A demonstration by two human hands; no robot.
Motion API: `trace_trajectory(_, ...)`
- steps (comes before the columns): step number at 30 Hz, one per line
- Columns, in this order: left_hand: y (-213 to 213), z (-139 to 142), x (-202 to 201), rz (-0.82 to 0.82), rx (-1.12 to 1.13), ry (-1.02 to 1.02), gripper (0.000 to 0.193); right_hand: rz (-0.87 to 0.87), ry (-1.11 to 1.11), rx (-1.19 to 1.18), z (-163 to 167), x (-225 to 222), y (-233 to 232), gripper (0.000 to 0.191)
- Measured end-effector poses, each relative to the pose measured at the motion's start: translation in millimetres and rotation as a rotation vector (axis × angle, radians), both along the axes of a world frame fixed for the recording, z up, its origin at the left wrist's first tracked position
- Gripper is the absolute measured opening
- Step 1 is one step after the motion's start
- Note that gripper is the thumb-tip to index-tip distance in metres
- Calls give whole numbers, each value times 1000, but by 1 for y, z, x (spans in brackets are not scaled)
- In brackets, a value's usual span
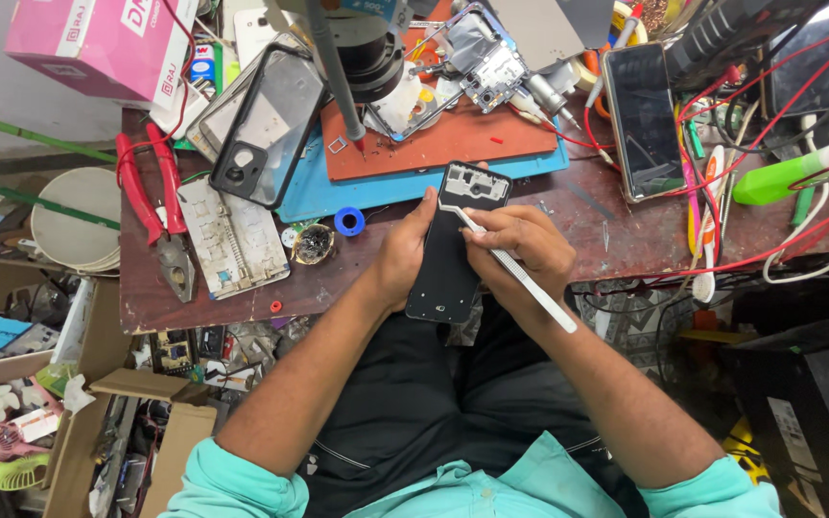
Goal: The person disassembles a smartphone, removes the battery and internal components, and cleans the back cover using tweezers and a cloth. The person then compares the back cover with another panel and continues cleaning the edges.
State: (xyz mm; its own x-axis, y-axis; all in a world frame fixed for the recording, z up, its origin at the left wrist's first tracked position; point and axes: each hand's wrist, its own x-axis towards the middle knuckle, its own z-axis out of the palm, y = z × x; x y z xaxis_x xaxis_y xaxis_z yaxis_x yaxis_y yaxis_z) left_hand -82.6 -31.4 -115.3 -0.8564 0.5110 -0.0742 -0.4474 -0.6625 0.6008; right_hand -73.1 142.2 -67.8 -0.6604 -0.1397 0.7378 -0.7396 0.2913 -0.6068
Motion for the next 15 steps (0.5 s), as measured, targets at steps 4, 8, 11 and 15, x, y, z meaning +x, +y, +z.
trace_trajectory(4,0,3,1,-125,59,42,64,-6,-98,-101,2,-7,4,20)
trace_trajectory(8,0,4,2,-112,16,36,66,10,-79,-133,3,-11,1,19)
trace_trajectory(11,1,5,2,-73,-29,1,65,3,-292,-243,0,-8,-1,14)
trace_trajectory(15,4,7,4,-36,-71,54,66,19,-329,-328,-6,-6,-3,12)
